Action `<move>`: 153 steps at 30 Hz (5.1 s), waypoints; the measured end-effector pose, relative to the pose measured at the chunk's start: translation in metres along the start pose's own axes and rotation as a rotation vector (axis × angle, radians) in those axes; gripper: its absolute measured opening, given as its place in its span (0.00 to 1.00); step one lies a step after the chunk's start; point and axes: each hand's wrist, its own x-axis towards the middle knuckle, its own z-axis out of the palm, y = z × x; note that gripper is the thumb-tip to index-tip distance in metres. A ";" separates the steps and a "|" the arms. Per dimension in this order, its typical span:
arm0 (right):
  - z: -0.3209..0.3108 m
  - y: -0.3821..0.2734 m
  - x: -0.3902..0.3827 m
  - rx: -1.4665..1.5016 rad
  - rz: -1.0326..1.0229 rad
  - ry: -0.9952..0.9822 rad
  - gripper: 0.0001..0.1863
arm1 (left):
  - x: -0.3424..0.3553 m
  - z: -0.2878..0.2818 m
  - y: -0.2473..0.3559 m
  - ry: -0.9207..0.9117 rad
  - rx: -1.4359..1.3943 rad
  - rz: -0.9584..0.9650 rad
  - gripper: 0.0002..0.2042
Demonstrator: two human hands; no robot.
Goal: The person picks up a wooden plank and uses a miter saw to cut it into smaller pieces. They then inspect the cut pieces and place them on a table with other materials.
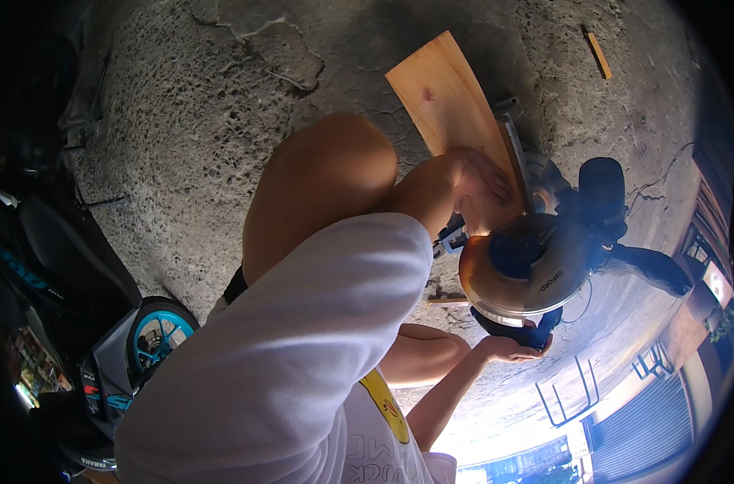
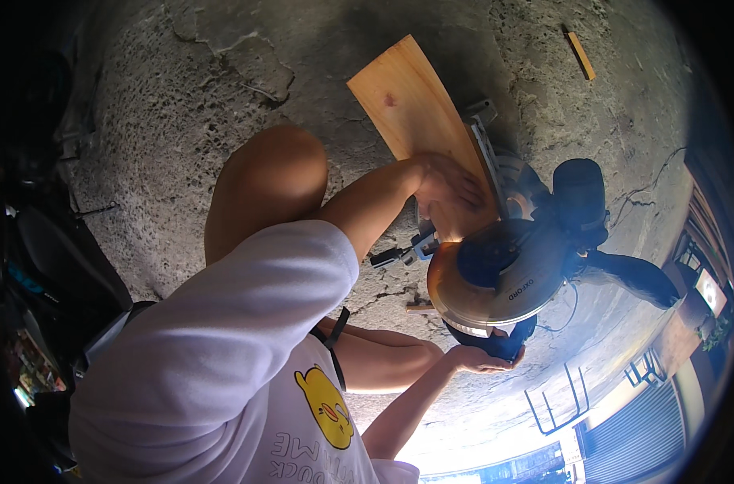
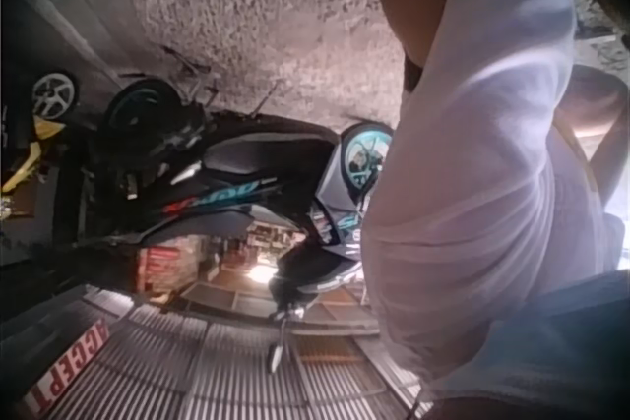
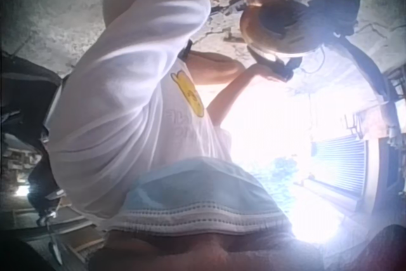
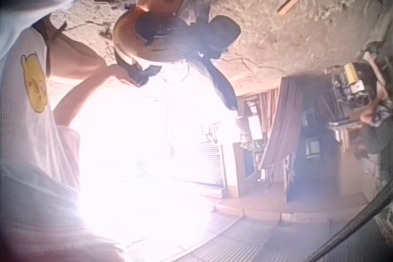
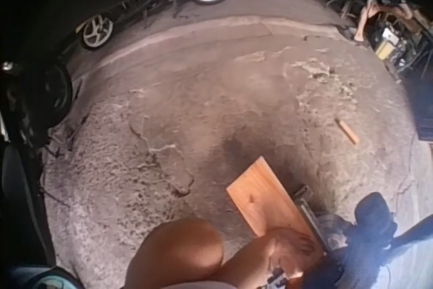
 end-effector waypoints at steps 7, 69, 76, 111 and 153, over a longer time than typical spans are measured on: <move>0.000 -0.002 0.000 -0.082 -0.008 0.019 0.36 | -0.001 -0.010 0.007 -0.025 0.020 -0.023 0.51; -0.006 -0.033 0.048 0.377 0.107 -0.259 0.26 | -0.005 -0.006 0.034 -0.180 0.178 -0.265 0.50; -0.009 -0.064 0.135 0.277 0.256 -0.400 0.23 | 0.007 -0.010 0.048 -0.344 0.155 -0.391 0.52; 0.007 -0.070 0.186 0.258 0.391 -0.405 0.24 | 0.014 -0.006 0.061 -0.498 0.281 -0.683 0.53; -0.004 -0.031 0.035 0.426 0.236 -0.203 0.33 | 0.002 0.041 0.059 -0.195 0.215 -0.781 0.19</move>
